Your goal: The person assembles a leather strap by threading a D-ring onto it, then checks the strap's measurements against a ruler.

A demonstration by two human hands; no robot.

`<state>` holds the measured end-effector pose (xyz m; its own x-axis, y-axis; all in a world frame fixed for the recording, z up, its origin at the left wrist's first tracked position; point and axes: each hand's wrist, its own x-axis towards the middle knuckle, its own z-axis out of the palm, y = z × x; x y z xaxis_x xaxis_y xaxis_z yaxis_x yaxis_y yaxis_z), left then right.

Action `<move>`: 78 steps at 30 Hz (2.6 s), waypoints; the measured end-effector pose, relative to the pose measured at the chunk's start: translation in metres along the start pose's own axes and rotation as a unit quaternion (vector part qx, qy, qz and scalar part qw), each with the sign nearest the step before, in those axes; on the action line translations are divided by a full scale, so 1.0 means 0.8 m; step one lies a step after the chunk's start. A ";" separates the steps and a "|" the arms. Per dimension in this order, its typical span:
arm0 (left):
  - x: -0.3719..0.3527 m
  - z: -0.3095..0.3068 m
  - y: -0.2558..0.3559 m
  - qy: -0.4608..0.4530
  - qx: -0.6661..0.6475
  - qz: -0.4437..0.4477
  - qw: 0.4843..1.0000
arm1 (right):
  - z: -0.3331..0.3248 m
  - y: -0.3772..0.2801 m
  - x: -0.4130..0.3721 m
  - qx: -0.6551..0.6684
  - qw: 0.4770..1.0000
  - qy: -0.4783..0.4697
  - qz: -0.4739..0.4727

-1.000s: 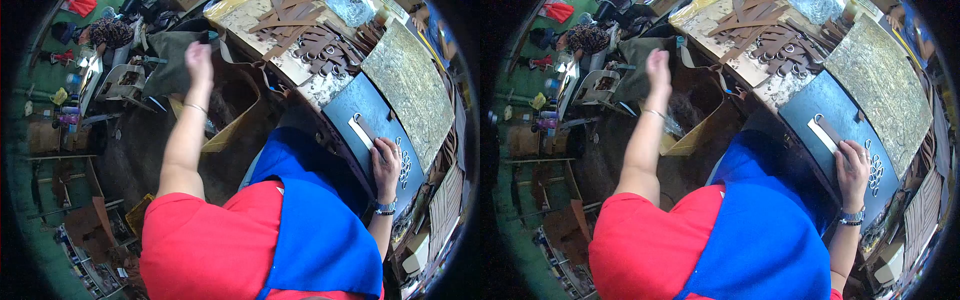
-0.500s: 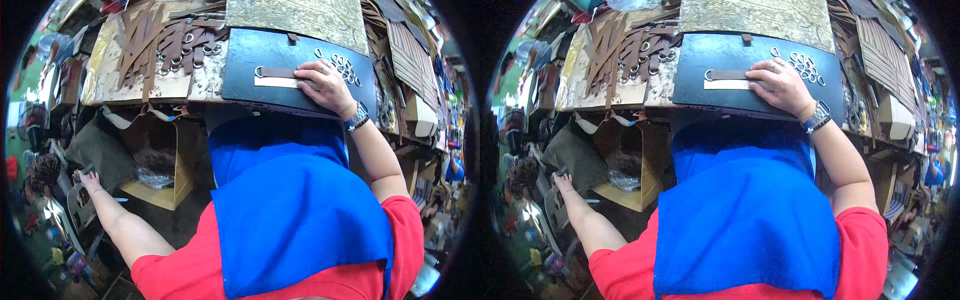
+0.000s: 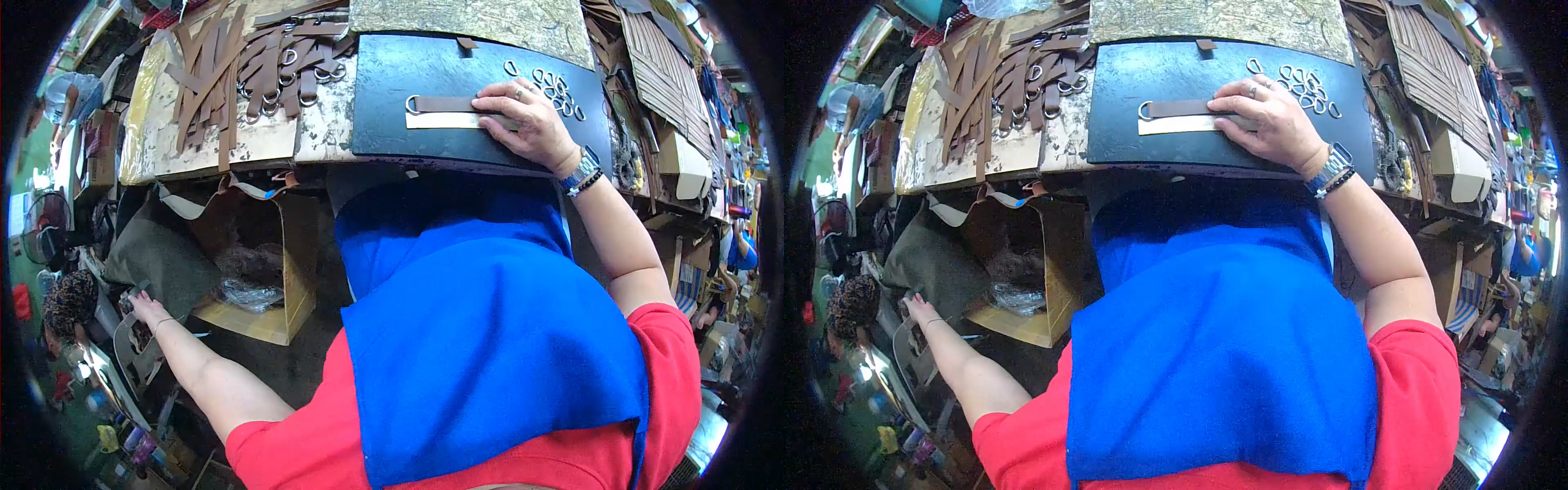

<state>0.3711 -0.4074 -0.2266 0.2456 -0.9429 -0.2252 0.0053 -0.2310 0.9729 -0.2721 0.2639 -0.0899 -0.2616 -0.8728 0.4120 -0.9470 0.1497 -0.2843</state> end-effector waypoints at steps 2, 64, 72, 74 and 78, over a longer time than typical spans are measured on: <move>-0.002 -0.001 -0.003 0.002 0.002 0.008 1.000 | -0.001 0.000 -0.001 0.007 1.000 -0.004 0.008; -0.798 0.384 -0.025 -0.447 0.360 0.631 0.522 | 0.011 0.021 -0.007 0.261 0.946 0.029 0.188; -0.800 0.383 -0.026 -0.447 0.362 0.628 0.525 | 0.006 0.016 -0.003 0.236 0.955 0.025 0.176; -0.800 0.383 -0.026 -0.449 0.364 0.625 0.524 | 0.006 0.015 -0.003 0.229 0.958 0.020 0.174; -0.801 0.384 -0.025 -0.451 0.371 0.621 0.522 | 0.005 0.017 -0.003 0.236 0.955 0.019 0.181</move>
<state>-0.0839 0.1279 -0.1180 -0.9459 -0.1281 0.2982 -0.0748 0.9801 0.1837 -0.2835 0.2660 -0.0984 -0.5712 -0.7844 0.2419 -0.6063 0.2045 -0.7685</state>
